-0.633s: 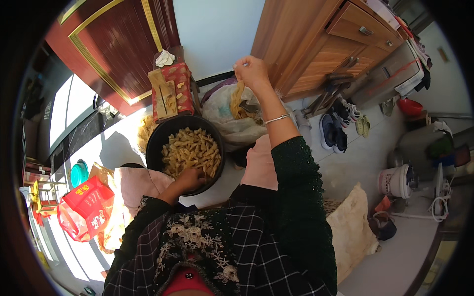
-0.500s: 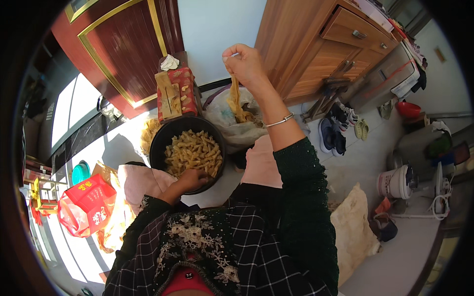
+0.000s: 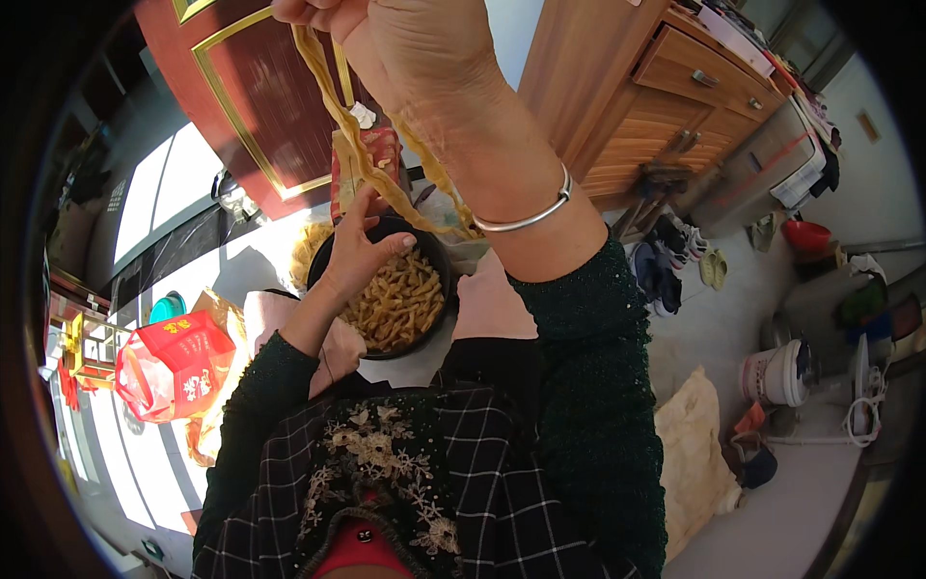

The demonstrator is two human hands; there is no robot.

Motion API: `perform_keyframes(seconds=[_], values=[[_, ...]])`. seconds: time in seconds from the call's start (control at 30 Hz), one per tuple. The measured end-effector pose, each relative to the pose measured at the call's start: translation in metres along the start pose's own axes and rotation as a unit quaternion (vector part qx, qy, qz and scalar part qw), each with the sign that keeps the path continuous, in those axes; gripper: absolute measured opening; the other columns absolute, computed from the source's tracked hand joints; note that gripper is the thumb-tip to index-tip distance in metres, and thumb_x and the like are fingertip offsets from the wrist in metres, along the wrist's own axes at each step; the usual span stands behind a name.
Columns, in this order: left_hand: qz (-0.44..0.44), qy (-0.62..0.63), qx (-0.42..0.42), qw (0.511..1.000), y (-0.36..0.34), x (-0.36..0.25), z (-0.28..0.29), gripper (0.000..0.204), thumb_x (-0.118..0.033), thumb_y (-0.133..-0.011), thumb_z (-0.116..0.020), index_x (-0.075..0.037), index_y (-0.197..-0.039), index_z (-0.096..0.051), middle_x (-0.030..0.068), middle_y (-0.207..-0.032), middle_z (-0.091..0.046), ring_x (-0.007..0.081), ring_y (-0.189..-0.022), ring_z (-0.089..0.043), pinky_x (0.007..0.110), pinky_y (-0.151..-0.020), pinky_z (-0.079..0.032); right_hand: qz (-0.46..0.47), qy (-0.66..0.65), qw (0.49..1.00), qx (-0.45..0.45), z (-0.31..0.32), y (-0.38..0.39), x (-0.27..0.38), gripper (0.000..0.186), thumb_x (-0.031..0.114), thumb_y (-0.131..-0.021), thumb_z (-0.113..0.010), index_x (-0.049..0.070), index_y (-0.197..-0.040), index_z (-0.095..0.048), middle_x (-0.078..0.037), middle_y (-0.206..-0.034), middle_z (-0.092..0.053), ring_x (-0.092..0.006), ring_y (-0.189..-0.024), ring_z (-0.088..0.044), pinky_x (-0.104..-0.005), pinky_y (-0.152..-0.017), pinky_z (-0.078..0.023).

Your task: The person tears dried, light-brown food strips by hand into smaller pieces and places them into a black bowl. The person repeatedly picks up strips, tears them, and drops the pieces into the bowl, accumulating a pile of torn pieces.

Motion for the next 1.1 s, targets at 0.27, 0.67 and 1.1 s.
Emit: perform_keyframes(seconds=[0.27,0.67,1.1], values=[[0.219,0.171,0.066,0.958,0.019,0.084,-0.014,0.023,-0.023,-0.091,-0.063,-0.002,-0.082,-0.062,-0.0015,-0.07,-0.058,0.0064,-0.063,-0.054,0.022,-0.06,-0.045,0.098,0.157,0.976,-0.115,0.07,0.009,0.066,0.015,0.006,-0.087,-0.057,-0.001,-0.099,-0.056,-0.016,-0.091,-0.063,-0.0148,-0.067,-0.056,-0.035,-0.077,-0.052],[0.162,-0.054,-0.222,0.96,0.019,0.093,0.132,0.023,-0.009,-0.079,-0.071,-0.004,-0.067,-0.052,-0.0017,-0.062,-0.054,0.0049,-0.057,-0.045,0.023,-0.051,-0.038,-0.509,0.626,0.494,-0.324,0.298,0.21,0.018,0.023,0.023,-0.088,-0.057,0.002,-0.095,-0.06,-0.009,-0.073,-0.059,-0.0165,-0.065,-0.056,-0.0308,-0.066,-0.049],[0.161,-0.233,-0.02,0.959,-0.003,0.095,0.056,0.013,-0.011,-0.079,-0.069,-0.006,-0.087,-0.061,0.0063,-0.066,-0.059,0.014,-0.059,-0.054,0.028,-0.058,-0.045,-0.402,0.328,0.848,-0.114,0.163,0.202,-0.142,0.028,0.026,-0.089,-0.063,0.004,-0.072,-0.062,0.005,-0.062,-0.05,-0.005,-0.054,-0.046,-0.0208,-0.05,-0.041]])
Point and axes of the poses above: each hand's wrist, its own y-axis away from the middle knuckle, its own z-axis out of the back of the hand, x = y × z, the point moved 7 cm from there along -y, towards the middle knuckle
